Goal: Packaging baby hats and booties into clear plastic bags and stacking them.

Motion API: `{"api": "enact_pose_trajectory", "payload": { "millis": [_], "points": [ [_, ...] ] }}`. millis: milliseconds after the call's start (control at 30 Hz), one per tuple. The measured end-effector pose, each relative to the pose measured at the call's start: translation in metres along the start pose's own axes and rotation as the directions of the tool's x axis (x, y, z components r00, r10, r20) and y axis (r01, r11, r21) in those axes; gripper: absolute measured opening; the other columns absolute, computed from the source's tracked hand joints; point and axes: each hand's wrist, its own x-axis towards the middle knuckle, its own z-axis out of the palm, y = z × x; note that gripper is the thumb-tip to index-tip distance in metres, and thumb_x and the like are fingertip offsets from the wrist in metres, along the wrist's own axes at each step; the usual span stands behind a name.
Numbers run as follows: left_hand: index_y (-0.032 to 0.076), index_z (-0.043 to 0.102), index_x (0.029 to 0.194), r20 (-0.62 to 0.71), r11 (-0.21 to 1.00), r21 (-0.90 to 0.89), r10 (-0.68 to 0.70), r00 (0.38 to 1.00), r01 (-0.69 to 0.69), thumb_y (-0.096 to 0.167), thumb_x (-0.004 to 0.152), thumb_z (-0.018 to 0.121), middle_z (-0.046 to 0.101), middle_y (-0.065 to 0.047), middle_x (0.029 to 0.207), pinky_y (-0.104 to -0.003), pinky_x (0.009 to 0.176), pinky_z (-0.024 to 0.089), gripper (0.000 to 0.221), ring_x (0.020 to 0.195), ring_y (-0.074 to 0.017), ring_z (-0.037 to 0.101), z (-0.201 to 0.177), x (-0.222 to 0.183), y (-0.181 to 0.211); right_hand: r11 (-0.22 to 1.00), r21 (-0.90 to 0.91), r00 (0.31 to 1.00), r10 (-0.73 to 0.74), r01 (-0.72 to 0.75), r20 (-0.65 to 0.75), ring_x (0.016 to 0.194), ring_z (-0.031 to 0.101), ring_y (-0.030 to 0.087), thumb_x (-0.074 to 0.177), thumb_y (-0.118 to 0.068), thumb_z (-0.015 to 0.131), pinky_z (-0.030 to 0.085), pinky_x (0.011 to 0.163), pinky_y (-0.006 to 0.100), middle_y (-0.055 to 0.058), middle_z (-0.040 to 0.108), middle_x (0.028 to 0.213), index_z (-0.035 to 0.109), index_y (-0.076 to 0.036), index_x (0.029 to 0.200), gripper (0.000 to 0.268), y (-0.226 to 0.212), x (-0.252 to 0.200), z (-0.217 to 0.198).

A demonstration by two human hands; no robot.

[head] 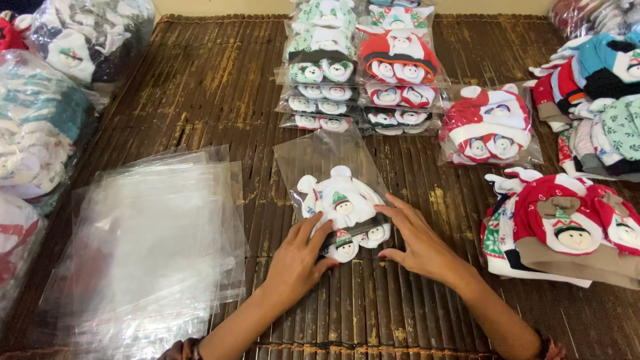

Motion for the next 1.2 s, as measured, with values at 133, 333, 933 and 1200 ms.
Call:
{"api": "enact_pose_trajectory", "payload": {
  "millis": [133,333,933,1200],
  "points": [
    [0.002,0.062,0.126,-0.079,0.999,0.046,0.030,0.996,-0.026,0.016,0.082,0.078,0.062,-0.014,0.129,-0.038,0.077,0.061,0.049,0.109,-0.0321,0.064,0.006,0.000,-0.001,0.996,0.015,0.996,-0.088,0.088,0.003,0.153,0.022,0.037,0.074,-0.021,0.088,0.031,0.118,0.055,0.013,0.016,0.171,0.039,-0.023,0.154,0.095,0.007,0.015,0.013],
    [0.002,0.063,0.101,-0.135,0.999,0.037,0.027,0.990,-0.022,0.004,0.087,0.069,0.062,-0.010,0.103,-0.031,0.057,0.061,0.015,0.080,-0.0243,0.065,0.021,-0.002,-0.007,1.000,-0.012,0.997,0.025,-0.026,-0.068,0.140,0.044,0.033,0.080,-0.021,0.081,0.046,0.109,0.053,0.011,0.033,0.164,0.057,-0.023,0.141,0.066,0.000,0.009,0.028],
    [0.011,0.048,0.143,-0.076,0.989,0.126,0.081,0.994,-0.071,0.012,0.081,0.069,0.046,-0.014,0.147,-0.058,0.110,0.032,0.065,0.139,-0.0399,0.038,0.011,-0.016,0.025,0.889,-0.454,0.900,-0.251,0.068,-0.357,0.091,0.068,0.022,0.096,-0.017,0.062,0.065,0.071,0.028,0.010,0.061,0.126,0.069,-0.007,0.109,0.017,0.005,-0.032,0.035],
    [0.019,0.037,0.157,0.083,0.979,-0.183,-0.069,0.994,0.083,0.020,0.103,0.051,0.016,-0.011,0.169,-0.080,0.111,0.006,0.056,0.154,-0.0475,0.001,0.027,-0.001,0.025,0.754,-0.563,0.824,-0.527,0.338,-0.211,0.114,0.066,0.028,0.087,-0.006,0.068,0.055,0.098,0.035,0.018,0.070,0.120,0.071,0.006,0.112,0.028,-0.053,-0.077,0.057]
  ]
}}
